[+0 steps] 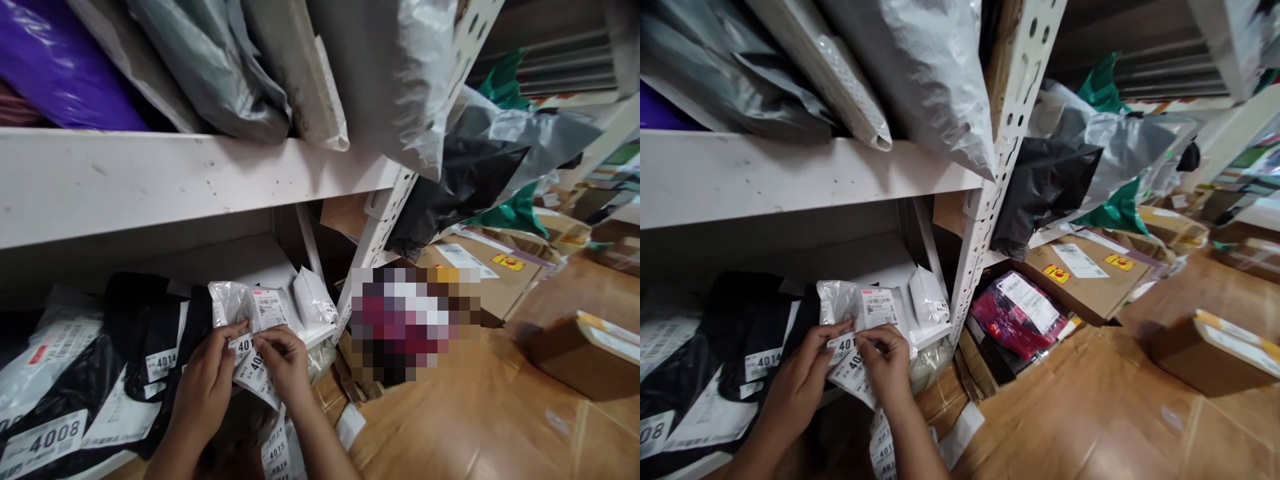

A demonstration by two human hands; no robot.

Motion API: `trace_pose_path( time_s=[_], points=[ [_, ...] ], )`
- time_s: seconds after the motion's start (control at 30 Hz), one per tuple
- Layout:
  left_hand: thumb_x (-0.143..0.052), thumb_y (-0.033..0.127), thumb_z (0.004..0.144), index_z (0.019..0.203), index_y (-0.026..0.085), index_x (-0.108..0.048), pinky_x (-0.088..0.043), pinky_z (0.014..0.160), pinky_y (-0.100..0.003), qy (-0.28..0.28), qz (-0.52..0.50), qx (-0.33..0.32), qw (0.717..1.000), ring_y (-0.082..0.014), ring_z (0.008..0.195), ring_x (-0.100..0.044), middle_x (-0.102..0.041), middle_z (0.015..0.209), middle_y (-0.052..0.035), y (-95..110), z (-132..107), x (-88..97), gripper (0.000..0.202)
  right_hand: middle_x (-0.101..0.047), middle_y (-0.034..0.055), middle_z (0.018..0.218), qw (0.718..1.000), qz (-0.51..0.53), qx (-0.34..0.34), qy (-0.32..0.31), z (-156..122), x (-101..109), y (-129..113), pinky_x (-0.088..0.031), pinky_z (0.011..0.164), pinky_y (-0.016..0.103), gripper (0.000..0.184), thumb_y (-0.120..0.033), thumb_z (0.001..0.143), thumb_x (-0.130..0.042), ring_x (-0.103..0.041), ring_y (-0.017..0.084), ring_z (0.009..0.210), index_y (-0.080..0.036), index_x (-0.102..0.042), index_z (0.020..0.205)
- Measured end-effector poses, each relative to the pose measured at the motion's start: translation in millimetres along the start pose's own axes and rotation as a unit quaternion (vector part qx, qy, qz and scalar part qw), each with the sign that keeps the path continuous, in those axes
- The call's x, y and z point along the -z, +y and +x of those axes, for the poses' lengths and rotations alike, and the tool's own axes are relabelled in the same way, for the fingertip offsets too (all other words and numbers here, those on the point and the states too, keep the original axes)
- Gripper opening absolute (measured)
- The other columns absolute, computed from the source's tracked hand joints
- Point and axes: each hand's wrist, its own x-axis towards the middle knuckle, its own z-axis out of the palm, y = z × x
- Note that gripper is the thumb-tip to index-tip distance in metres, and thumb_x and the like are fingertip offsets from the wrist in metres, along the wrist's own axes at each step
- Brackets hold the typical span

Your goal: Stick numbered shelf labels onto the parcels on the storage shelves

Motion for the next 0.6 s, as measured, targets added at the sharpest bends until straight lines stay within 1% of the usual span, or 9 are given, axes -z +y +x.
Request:
trace_pose_path(
  time_s=[0.07, 0.13, 0.2, 0.3, 0.4, 0.5, 0.6],
  points=[
    [-0.034, 0.040, 0.090, 0.109, 0.027, -0.057, -0.052, 0.093, -0.039, -0.002, 0.009, 0.009, 1.000, -0.0214, 0.109, -0.063, -0.069, 0.116, -0.0025, 3.7, -0.3, 2.6, 0.033, -0.065, 0.0020, 0.072, 1.000, 0.016, -0.004, -0.020, -0.2, 1.1, -0.8, -0.044, 0.067, 0.026, 0.006, -0.025, 0.070, -0.071, -0.057, 0.015, 0.071, -0.023, -0.076, 0.073],
    [-0.030, 0.045, 0.091, 0.118, 0.026, -0.056, -0.049, 0.098, -0.041, -0.006, 0.019, 0.010, 1.000, -0.0215, 0.114, -0.060, -0.067, 0.120, -0.0030, 6.0, 0.0, 4.1, 0.042, -0.065, 0.0015, 0.072, 0.998, 0.030, -0.005, -0.048, -0.9, 2.4, -2.0, -0.044, 0.067, 0.026, 0.006, -0.026, 0.069, -0.073, -0.058, 0.015, 0.071, -0.024, -0.076, 0.073],
    [-0.026, 0.047, 0.092, 0.121, 0.027, -0.057, -0.045, 0.103, -0.044, -0.016, 0.031, 0.010, 0.999, -0.0218, 0.118, -0.057, -0.064, 0.124, -0.0029, 6.3, 0.4, 5.0, 0.048, -0.064, 0.0014, 0.072, 0.996, 0.037, -0.006, -0.079, -2.3, 3.8, -3.0, -0.045, 0.068, 0.027, 0.007, -0.029, 0.070, -0.074, -0.058, 0.015, 0.072, -0.025, -0.077, 0.075],
    [-0.024, 0.049, 0.092, 0.119, 0.028, -0.062, -0.042, 0.106, -0.043, -0.040, 0.040, 0.022, 0.998, -0.0211, 0.121, -0.055, -0.062, 0.127, -0.0019, 5.4, 0.3, 5.8, 0.051, -0.064, 0.0015, 0.074, 0.992, 0.047, -0.003, -0.117, -4.8, 5.8, -4.2, -0.048, 0.070, 0.028, 0.011, -0.036, 0.070, -0.076, -0.059, 0.015, 0.073, -0.027, -0.077, 0.076],
    [-0.023, 0.051, 0.092, 0.118, 0.027, -0.063, -0.043, 0.106, -0.042, -0.054, 0.030, 0.037, 0.997, -0.0210, 0.122, -0.054, -0.062, 0.129, -0.0018, 5.5, 0.0, 5.7, 0.054, -0.063, 0.0009, 0.073, 0.986, 0.073, 0.000, -0.151, -6.1, 9.2, -6.1, -0.048, 0.069, 0.027, 0.016, -0.041, 0.068, -0.078, -0.059, 0.015, 0.073, -0.028, -0.077, 0.076],
    [-0.021, 0.053, 0.092, 0.118, 0.026, -0.064, -0.042, 0.106, -0.042, -0.059, 0.000, 0.059, 0.996, -0.0220, 0.123, -0.054, -0.064, 0.126, -0.0021, 5.9, 0.0, 5.2, 0.057, -0.061, 0.0001, 0.074, 0.977, 0.086, -0.008, -0.197, -6.1, 15.4, -10.0, -0.047, 0.069, 0.027, 0.017, -0.042, 0.067, -0.078, -0.059, 0.014, 0.072, -0.029, -0.077, 0.077],
    [-0.020, 0.055, 0.091, 0.116, 0.028, -0.066, -0.040, 0.107, -0.043, -0.070, -0.026, 0.082, 0.994, -0.0228, 0.123, -0.054, -0.065, 0.125, -0.0009, 6.5, 0.3, 5.3, 0.058, -0.058, -0.0013, 0.075, 0.967, 0.101, -0.020, -0.233, -6.3, 23.1, -14.8, -0.045, 0.071, 0.026, 0.016, -0.043, 0.066, -0.078, -0.056, 0.013, 0.073, -0.031, -0.077, 0.077]
  ],
)
